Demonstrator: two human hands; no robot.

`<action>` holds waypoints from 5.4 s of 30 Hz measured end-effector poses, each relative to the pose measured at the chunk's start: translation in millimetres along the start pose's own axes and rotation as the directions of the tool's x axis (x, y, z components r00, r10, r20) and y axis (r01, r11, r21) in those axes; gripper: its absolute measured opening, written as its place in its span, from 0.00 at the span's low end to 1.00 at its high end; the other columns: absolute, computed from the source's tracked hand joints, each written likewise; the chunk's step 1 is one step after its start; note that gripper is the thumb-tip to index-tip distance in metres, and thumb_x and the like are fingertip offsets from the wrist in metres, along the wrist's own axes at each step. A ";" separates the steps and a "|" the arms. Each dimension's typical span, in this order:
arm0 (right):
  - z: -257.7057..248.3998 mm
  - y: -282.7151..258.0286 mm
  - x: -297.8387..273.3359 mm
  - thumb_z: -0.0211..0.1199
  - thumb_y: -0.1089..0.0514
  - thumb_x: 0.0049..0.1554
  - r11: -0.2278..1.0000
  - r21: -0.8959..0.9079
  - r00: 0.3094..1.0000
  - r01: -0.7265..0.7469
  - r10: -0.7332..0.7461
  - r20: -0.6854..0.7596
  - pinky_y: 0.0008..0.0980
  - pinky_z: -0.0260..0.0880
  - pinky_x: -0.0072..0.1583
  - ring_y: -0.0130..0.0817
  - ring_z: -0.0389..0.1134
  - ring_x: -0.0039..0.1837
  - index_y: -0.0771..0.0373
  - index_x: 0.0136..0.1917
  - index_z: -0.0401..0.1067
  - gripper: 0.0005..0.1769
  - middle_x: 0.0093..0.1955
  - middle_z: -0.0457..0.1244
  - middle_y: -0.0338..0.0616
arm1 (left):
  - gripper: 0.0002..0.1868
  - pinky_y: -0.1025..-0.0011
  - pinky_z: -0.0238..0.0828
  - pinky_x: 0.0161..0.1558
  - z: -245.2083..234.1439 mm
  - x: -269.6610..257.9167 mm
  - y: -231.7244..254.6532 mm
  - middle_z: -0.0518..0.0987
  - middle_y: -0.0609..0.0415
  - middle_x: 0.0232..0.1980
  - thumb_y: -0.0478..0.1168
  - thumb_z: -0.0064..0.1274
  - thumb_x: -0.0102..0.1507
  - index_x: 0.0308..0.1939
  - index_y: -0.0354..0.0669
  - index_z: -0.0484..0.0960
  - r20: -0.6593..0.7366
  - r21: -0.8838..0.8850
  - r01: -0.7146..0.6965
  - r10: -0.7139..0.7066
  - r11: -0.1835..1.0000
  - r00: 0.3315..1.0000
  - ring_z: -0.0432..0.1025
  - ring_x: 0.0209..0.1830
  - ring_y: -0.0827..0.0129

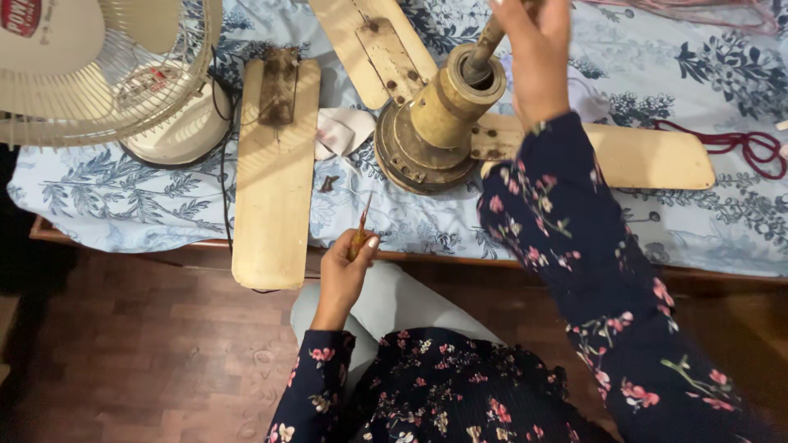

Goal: The person wipes the ceiling fan hub and blades with a cloth, then uses a screwdriver to loosen and remove screws from the fan blade mounts. One blade is detached and set aside on the table. The person continues unscrewing the remaining blade mounts.

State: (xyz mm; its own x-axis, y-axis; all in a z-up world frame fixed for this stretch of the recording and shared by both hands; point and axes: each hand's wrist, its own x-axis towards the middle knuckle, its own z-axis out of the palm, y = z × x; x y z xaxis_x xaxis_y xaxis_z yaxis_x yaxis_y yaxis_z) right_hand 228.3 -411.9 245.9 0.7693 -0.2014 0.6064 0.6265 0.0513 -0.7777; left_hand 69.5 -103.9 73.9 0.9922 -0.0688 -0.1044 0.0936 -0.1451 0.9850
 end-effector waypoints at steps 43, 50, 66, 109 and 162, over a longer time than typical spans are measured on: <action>-16.5 -58.1 -192.5 0.47 0.62 0.50 0.879 0.336 0.941 0.338 -0.318 -0.114 0.35 0.48 0.28 0.29 0.46 0.23 0.62 0.29 0.56 0.09 0.22 0.50 0.40 | 0.08 0.78 0.72 0.46 -39.5 140.5 111.7 0.82 0.60 0.39 0.23 0.54 0.60 0.37 0.38 0.82 -0.344 -0.171 -0.467 0.392 0.867 0.853 0.74 0.40 0.78; -28.0 -56.3 -155.3 0.46 0.59 0.58 0.956 0.282 0.996 0.086 -0.088 -0.005 0.31 0.46 0.27 0.27 0.41 0.21 0.57 0.28 0.53 0.17 0.19 0.45 0.38 | 0.07 0.78 0.72 0.50 -70.8 57.6 62.4 0.82 0.58 0.39 0.23 0.53 0.63 0.37 0.36 0.81 -0.453 -0.076 -0.449 0.371 0.890 0.811 0.75 0.42 0.77; 70.4 -32.6 -41.6 0.58 0.66 0.67 0.896 0.268 0.909 -0.355 0.263 0.325 0.31 0.47 0.29 0.28 0.46 0.23 0.62 0.34 0.53 0.21 0.23 0.46 0.40 | 0.07 0.70 0.78 0.38 -75.8 -9.7 -30.3 0.78 0.55 0.40 0.24 0.53 0.65 0.38 0.38 0.79 -0.627 -0.465 -0.359 -0.014 0.809 0.779 0.75 0.38 0.72; 77.4 41.7 -180.1 0.89 0.42 0.44 0.476 -0.867 0.978 0.150 0.058 0.201 0.60 0.34 0.83 0.63 0.36 0.86 0.66 0.84 0.31 0.80 0.85 0.36 0.66 | 0.07 0.60 0.60 0.47 -57.9 96.1 92.5 0.75 0.53 0.40 0.34 0.58 0.58 0.41 0.46 0.85 0.264 0.811 -0.547 0.705 0.208 0.659 0.66 0.47 0.56; 74.6 52.0 -177.9 0.82 0.26 0.43 0.326 -0.943 0.988 0.072 0.104 0.111 0.63 0.39 0.80 0.58 0.45 0.84 0.70 0.83 0.29 0.84 0.83 0.42 0.64 | 0.09 0.64 0.64 0.47 -13.0 163.5 144.9 0.83 0.57 0.35 0.45 0.53 0.60 0.31 0.50 0.87 0.801 0.592 -0.648 0.261 -0.479 0.539 0.74 0.45 0.64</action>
State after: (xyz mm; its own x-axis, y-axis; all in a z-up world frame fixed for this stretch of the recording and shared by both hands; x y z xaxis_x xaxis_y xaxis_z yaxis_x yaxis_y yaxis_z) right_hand 133.4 -300.4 109.9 0.8392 -0.0848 0.5371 0.1413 -0.9199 -0.3659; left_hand 246.3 -123.3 201.4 0.4924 -0.8656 0.0904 -0.7370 -0.4700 -0.4858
